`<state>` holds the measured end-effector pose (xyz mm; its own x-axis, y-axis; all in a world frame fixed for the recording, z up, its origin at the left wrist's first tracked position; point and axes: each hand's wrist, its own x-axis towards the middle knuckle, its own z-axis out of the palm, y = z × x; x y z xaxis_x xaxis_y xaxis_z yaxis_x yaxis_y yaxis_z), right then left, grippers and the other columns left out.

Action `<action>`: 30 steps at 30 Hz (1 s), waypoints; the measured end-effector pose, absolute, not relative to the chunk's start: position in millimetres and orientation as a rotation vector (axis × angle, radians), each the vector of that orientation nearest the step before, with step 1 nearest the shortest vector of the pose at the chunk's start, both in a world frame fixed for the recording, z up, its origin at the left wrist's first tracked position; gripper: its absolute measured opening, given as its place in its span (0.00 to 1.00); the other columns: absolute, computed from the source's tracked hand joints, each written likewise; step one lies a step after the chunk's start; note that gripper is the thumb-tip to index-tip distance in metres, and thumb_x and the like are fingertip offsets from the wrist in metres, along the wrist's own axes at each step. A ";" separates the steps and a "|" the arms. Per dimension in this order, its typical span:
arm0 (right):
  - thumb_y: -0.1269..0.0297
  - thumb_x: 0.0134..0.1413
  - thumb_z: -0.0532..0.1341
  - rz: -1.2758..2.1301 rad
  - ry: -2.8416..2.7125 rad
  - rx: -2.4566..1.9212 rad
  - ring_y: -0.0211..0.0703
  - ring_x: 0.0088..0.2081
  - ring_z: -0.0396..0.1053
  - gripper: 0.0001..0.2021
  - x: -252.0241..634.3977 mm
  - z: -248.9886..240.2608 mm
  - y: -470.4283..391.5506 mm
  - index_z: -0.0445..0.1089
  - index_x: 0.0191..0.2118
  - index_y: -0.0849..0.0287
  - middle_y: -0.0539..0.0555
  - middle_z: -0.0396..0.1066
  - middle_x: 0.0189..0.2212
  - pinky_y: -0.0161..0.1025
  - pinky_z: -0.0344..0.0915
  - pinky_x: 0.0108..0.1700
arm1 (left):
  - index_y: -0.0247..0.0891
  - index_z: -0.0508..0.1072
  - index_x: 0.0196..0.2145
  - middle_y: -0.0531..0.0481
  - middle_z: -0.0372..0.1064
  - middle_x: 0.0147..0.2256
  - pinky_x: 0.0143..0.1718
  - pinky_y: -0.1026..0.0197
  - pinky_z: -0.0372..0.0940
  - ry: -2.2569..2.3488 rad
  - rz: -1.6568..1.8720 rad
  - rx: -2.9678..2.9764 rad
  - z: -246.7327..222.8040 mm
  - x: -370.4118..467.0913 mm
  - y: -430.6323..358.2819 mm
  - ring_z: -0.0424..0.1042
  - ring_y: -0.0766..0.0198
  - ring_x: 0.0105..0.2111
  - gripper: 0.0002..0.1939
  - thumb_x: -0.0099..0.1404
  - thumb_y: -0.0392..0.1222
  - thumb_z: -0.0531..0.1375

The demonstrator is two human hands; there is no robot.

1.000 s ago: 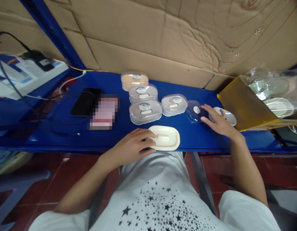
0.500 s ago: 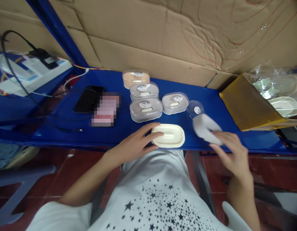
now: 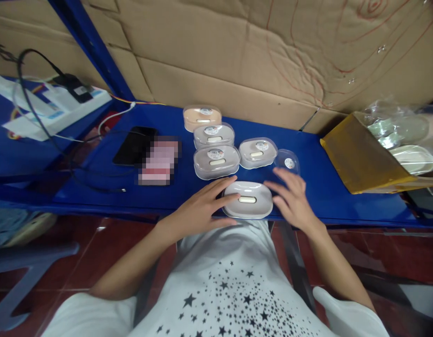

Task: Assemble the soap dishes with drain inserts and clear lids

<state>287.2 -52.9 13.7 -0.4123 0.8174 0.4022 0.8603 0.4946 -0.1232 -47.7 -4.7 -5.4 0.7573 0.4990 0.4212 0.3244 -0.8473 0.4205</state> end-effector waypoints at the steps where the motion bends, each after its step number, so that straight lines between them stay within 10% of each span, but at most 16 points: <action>1: 0.48 0.78 0.53 -0.212 -2.212 -1.553 0.65 0.75 0.58 0.21 298.1 11.4 -47.4 0.73 0.64 0.49 0.61 0.64 0.73 0.71 0.57 0.71 | 0.46 0.69 0.70 0.35 0.51 0.77 0.72 0.33 0.64 0.650 0.761 2.631 -4.9 -47.5 -5.0 0.57 0.40 0.76 0.29 0.76 0.55 0.66; 10: 0.34 0.63 0.64 -0.220 -1.632 -2.007 0.69 0.56 0.75 0.22 375.2 -5.2 -58.5 0.65 0.34 0.47 0.65 0.72 0.53 0.66 0.76 0.54 | 0.48 0.72 0.66 0.37 0.57 0.74 0.71 0.33 0.66 0.693 0.768 2.597 -4.6 -45.6 -4.9 0.62 0.41 0.73 0.25 0.76 0.53 0.66; 16: 0.28 0.53 0.67 -0.197 -1.499 -2.091 0.78 0.65 0.66 0.35 431.5 -6.6 -57.7 0.72 0.55 0.51 0.67 0.69 0.58 0.80 0.65 0.63 | 0.48 0.68 0.69 0.39 0.57 0.75 0.72 0.36 0.65 0.751 0.745 2.522 -0.4 -45.0 -7.1 0.63 0.43 0.73 0.27 0.77 0.50 0.65; 30: 0.55 0.71 0.67 0.375 -2.452 -1.084 0.62 0.77 0.56 0.34 265.6 31.5 -50.4 0.58 0.77 0.37 0.56 0.60 0.76 0.68 0.65 0.73 | 0.50 0.50 0.79 0.35 0.60 0.74 0.71 0.33 0.66 0.731 0.862 2.378 -8.0 -46.9 -2.3 0.64 0.43 0.73 0.44 0.75 0.52 0.68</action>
